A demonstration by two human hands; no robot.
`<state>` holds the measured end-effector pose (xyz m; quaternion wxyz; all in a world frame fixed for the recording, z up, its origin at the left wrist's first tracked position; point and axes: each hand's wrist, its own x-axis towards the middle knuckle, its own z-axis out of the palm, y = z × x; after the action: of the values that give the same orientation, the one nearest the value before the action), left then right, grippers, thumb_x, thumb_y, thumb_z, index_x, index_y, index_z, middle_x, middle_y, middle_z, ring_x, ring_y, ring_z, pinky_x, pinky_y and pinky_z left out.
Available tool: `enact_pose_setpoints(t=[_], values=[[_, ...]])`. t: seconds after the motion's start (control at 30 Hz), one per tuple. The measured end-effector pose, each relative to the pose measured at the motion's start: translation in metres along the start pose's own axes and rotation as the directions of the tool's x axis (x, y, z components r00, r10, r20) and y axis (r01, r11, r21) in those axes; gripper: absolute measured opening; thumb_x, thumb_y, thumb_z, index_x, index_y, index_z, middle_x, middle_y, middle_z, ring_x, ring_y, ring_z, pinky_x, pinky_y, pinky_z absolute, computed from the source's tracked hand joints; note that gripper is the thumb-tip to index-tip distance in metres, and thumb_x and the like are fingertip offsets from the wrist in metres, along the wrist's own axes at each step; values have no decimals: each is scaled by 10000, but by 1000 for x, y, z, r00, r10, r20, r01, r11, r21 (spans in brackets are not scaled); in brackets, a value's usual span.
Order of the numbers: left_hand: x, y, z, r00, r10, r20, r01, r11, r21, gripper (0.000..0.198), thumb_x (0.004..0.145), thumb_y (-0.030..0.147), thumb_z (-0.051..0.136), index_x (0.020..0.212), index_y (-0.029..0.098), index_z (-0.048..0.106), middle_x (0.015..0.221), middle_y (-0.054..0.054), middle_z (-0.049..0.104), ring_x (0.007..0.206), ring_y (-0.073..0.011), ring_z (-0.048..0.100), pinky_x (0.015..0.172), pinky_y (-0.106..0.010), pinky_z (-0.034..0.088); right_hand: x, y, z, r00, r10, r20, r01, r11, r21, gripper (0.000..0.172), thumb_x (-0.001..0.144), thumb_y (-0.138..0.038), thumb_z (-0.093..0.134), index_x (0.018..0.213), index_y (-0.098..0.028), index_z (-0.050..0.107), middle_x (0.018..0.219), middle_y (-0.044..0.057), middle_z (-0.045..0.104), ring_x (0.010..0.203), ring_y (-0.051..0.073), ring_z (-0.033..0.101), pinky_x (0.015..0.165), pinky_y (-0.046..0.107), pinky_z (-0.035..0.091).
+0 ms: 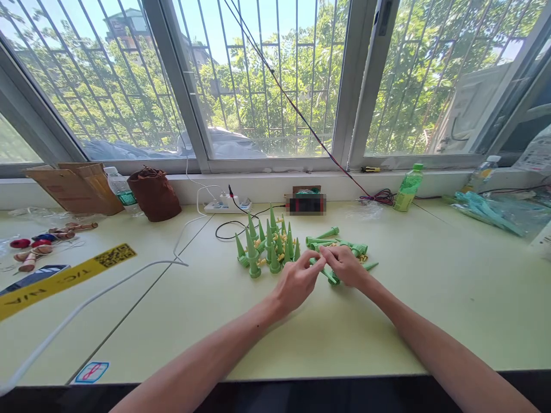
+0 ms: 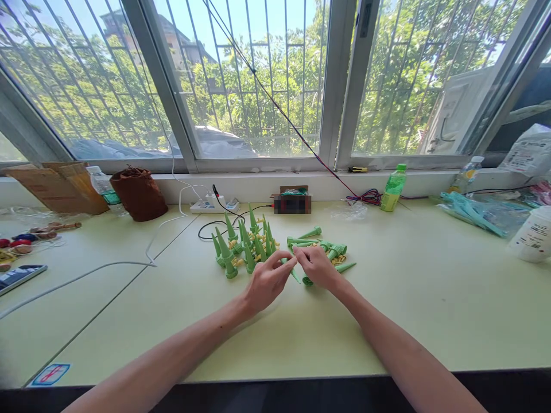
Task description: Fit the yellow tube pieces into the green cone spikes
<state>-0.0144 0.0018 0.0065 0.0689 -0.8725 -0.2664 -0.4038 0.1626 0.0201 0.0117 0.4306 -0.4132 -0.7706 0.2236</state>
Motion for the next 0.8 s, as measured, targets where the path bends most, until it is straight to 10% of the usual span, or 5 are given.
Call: enact_pose_setpoints(t=[0.8], values=[[2, 1, 12, 923, -382, 47, 382, 897, -222, 185, 905, 281, 602, 767, 166, 557, 750, 8, 564, 605, -93, 482, 570, -211, 389, -1, -6, -2, 985, 8, -174, -11, 1000, -17, 526, 976, -520, 365, 593, -181, 488, 493, -38, 375, 476, 97, 339, 493, 249, 288]])
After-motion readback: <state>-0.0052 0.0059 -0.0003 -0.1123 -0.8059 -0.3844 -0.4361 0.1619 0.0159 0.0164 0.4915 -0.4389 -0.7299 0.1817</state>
